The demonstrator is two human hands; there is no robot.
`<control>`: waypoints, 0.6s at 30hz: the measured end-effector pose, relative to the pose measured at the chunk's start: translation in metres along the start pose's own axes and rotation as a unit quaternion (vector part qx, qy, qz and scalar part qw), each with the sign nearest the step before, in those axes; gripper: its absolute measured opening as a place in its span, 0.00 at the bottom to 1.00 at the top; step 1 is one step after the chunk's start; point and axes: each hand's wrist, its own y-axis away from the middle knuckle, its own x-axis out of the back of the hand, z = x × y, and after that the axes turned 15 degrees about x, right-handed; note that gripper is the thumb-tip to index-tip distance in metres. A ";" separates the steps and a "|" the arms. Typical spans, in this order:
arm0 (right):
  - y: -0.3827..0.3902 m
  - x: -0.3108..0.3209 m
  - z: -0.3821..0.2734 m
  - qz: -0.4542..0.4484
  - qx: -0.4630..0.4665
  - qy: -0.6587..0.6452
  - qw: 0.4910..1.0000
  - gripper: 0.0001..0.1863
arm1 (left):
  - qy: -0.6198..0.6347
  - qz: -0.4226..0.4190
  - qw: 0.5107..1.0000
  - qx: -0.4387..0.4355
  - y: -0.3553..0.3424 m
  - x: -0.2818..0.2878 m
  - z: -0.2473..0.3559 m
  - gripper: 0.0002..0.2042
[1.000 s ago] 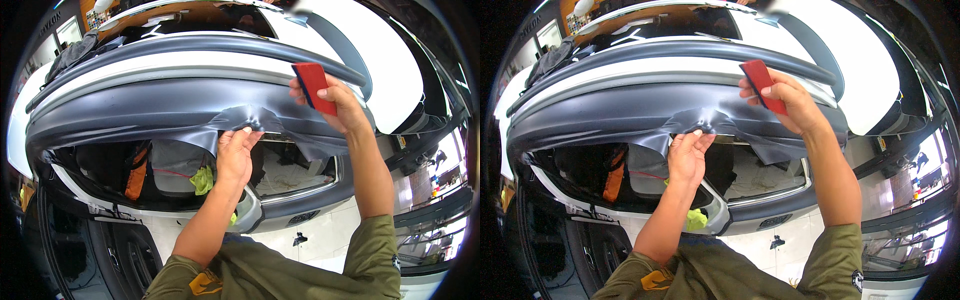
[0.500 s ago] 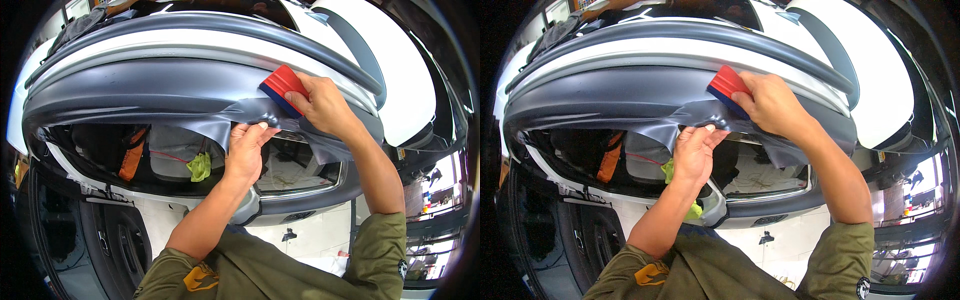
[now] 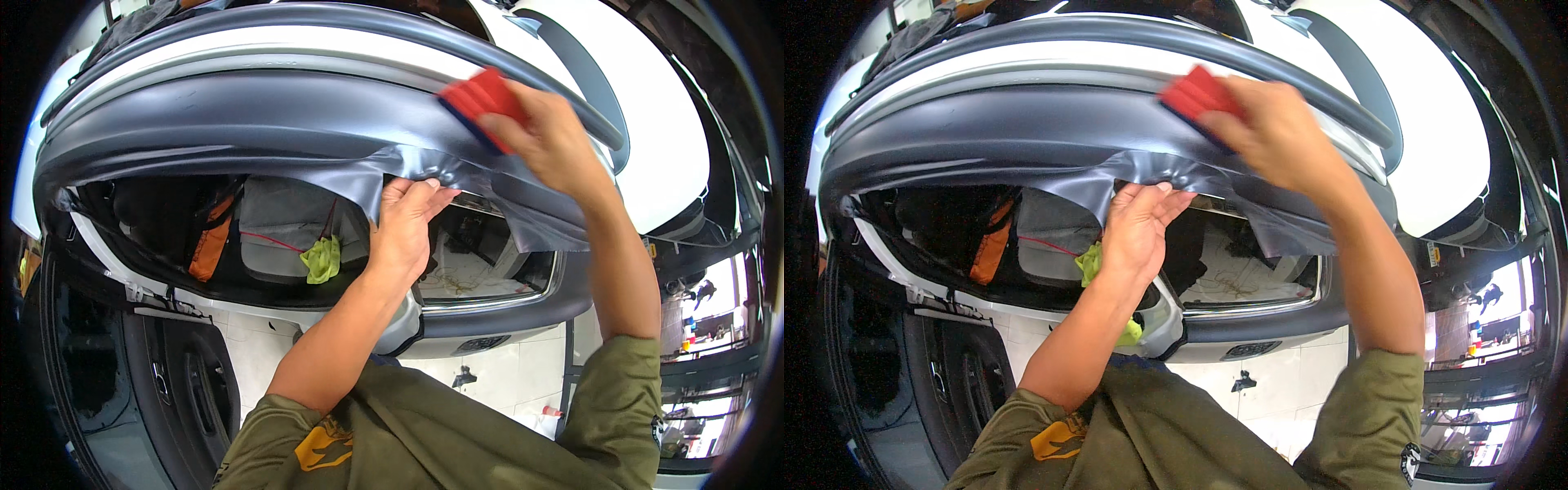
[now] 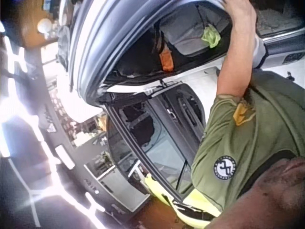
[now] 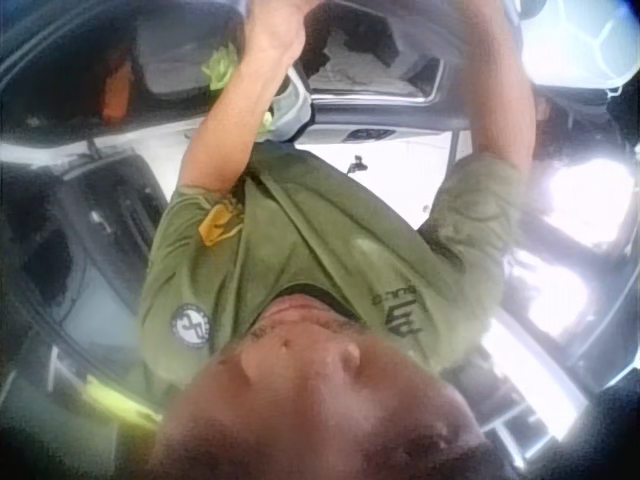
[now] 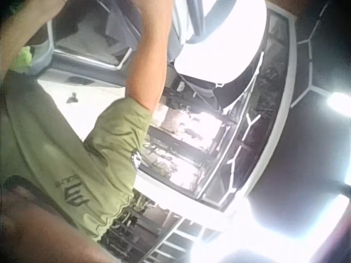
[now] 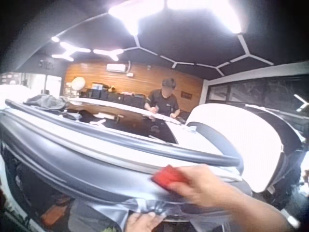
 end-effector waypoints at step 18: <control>0.003 -0.041 0.001 -0.036 0.195 0.074 0.977 0.10 | -0.023 0.020 0.999 0.020 0.010 -0.012 0.002 0.03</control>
